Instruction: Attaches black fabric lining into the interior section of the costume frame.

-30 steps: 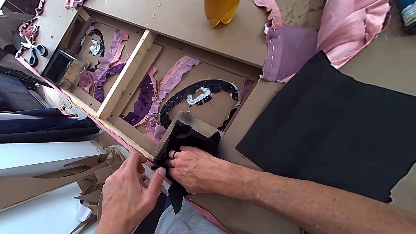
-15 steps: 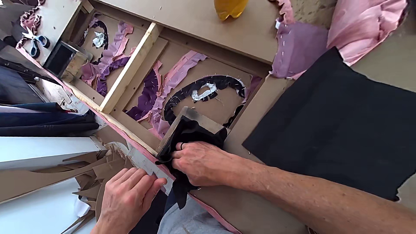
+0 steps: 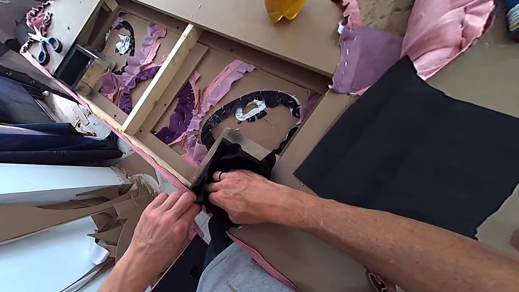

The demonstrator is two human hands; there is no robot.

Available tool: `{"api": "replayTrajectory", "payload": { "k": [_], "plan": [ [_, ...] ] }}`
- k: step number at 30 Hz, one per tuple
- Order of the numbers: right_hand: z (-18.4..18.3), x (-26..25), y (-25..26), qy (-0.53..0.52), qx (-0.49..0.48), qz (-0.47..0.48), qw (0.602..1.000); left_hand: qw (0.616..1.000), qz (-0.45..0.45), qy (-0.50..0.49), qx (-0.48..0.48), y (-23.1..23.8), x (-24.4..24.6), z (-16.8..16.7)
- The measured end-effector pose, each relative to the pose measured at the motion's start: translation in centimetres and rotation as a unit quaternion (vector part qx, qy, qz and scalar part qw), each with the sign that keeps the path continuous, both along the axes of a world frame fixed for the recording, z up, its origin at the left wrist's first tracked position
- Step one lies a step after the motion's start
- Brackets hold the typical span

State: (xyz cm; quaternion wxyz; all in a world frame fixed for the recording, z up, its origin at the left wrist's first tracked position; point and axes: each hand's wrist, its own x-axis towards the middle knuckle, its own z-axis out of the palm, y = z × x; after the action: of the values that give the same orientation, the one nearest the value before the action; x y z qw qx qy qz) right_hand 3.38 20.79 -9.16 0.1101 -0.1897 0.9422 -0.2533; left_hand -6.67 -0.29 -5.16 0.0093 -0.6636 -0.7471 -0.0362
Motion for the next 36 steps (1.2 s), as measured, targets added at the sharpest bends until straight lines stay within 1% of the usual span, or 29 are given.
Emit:
{"api": "replayTrajectory", "payload": {
  "k": [2, 5, 8, 10, 11, 13, 15, 17, 19, 21, 23, 26, 29, 33, 36],
  "plan": [
    [0.1, -0.1, -0.2, -0.006, 0.013, 0.013, 1.000, 0.997, 0.073, -0.009, 0.011, -1.0, 1.2, -0.6],
    [0.1, -0.2, -0.6, -0.003, 0.017, 0.015, 1.000, 0.981, 0.177, -0.067, 0.037, -1.7, 2.4, -1.3],
    [0.4, -0.1, -0.6, -0.033, 0.009, 0.013, 0.999, 0.953, 0.234, -0.175, 0.086, -1.5, 2.8, 0.2],
    [0.6, 0.2, -0.4, -0.043, -0.013, 0.013, 0.999, 0.936, 0.261, -0.196, 0.136, -0.6, 2.6, 1.9],
    [0.7, 0.4, -0.4, -0.047, -0.020, 0.012, 0.999, 0.933, 0.277, -0.179, 0.143, 0.0, 2.5, 2.6],
    [0.7, 0.6, -0.4, -0.053, -0.025, 0.008, 0.998, 0.941, 0.303, -0.106, 0.111, 1.3, 2.4, 3.1],
    [0.7, 0.6, -0.6, -0.057, -0.028, -0.004, 0.998, 0.954, 0.296, -0.031, 0.040, 2.6, 2.8, 2.9],
    [0.3, 0.8, -0.9, -0.050, -0.039, -0.029, 0.998, 0.956, 0.292, 0.017, -0.031, 3.7, 3.5, 2.1],
    [0.0, 0.9, -1.3, -0.023, -0.029, -0.033, 0.999, 0.951, 0.300, 0.048, -0.056, 4.0, 3.7, 1.3],
    [-0.2, 1.1, -1.6, -0.002, -0.014, -0.030, 0.999, 0.951, 0.300, 0.052, -0.056, 3.6, 3.7, 0.6],
    [-0.1, 1.1, -1.7, -0.001, -0.009, -0.027, 1.000, 0.951, 0.304, 0.032, -0.035, 2.4, 3.8, 0.1],
    [0.2, 0.7, -1.4, -0.029, -0.016, -0.017, 0.999, 0.933, 0.359, -0.012, 0.000, 0.3, 4.6, -0.7],
    [0.1, 0.2, -1.0, -0.042, -0.016, 0.000, 0.999, 0.914, 0.403, -0.037, 0.019, -0.2, 5.9, -1.3],
    [0.6, 0.1, 0.1, -0.069, -0.024, 0.016, 0.997, 0.910, 0.415, -0.007, 0.014, 0.1, 4.9, -0.3],
    [0.4, 0.7, 0.1, -0.038, -0.023, -0.024, 0.999, 0.914, 0.405, -0.009, 0.000, 1.1, 3.7, 0.8]
  ]
}}
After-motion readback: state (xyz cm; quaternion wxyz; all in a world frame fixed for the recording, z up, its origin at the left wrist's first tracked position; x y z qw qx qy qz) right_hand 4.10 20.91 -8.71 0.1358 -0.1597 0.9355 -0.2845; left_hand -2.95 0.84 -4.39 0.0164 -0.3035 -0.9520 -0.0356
